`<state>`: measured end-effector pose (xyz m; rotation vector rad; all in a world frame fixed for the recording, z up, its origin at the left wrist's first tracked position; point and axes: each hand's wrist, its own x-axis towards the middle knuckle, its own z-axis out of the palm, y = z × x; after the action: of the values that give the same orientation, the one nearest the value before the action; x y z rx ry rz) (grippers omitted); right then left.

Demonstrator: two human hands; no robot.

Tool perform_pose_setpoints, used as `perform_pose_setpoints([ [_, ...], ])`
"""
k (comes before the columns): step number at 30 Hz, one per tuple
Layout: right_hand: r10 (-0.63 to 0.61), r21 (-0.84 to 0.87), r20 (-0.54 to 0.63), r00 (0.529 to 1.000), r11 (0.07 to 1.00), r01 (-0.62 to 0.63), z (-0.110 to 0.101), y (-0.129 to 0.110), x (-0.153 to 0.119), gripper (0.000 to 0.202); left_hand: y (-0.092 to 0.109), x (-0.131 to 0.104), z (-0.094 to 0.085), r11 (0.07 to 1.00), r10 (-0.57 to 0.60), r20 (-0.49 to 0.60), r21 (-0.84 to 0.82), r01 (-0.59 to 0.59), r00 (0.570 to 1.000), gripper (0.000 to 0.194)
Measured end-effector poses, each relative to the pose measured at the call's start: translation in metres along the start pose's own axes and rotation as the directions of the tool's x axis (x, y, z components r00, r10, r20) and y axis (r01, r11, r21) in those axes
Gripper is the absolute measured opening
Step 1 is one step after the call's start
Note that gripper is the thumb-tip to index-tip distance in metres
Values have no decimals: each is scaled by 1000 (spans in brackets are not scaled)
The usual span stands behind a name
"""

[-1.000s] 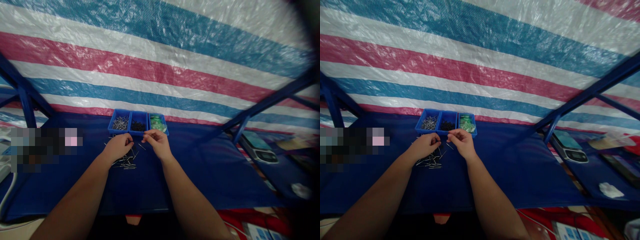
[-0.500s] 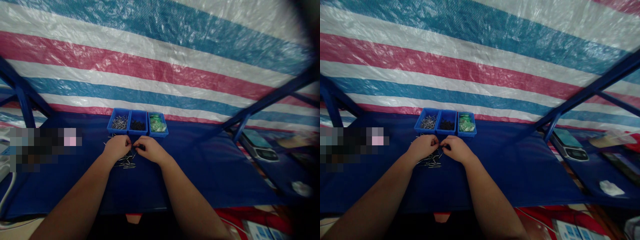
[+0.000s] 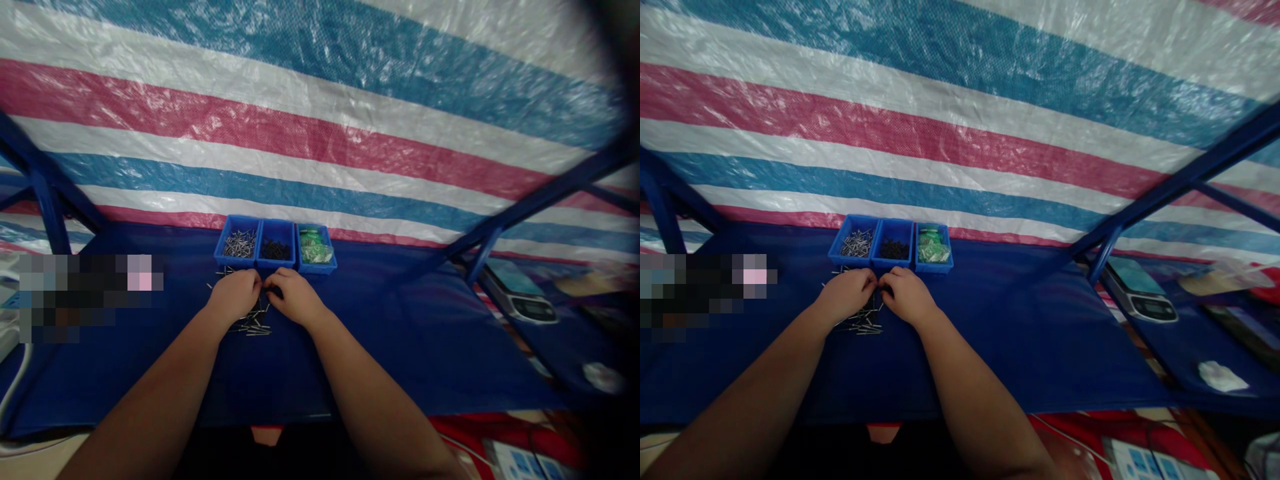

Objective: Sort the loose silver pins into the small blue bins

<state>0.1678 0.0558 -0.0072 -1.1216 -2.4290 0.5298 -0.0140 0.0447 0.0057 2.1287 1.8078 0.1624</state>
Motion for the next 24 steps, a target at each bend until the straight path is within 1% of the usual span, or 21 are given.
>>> perform_pose_setpoints([
  [3,14,-16,-2,1000,1000,-14,1,0,1,13,-2,0,0,1000,-6,-17,-18,6,1000,26],
  [7,33,-24,10,999,999,-33,1,-1,3,14,-4,2,-2,999,-8,-38,-49,6,999,25],
  [10,44,-24,-9,999,999,-45,1,-2,3,12,-5,4,-2,996,-12,-59,-87,7,998,25],
  [14,45,38,-110,993,998,-41,-2,1,2,10,-7,5,0,989,8,-96,-146,-22,995,24],
  [18,58,180,-209,976,984,-20,-5,4,0,8,-8,6,2,982,27,-119,-182,-48,993,23],
  [21,88,309,-300,950,951,10,-8,4,-1,7,-7,6,2,977,34,-119,-203,-58,992,23],
  [24,131,425,-390,911,904,52,-8,3,-1,10,-5,4,-1,973,55,-113,-219,-79,992,23],
])
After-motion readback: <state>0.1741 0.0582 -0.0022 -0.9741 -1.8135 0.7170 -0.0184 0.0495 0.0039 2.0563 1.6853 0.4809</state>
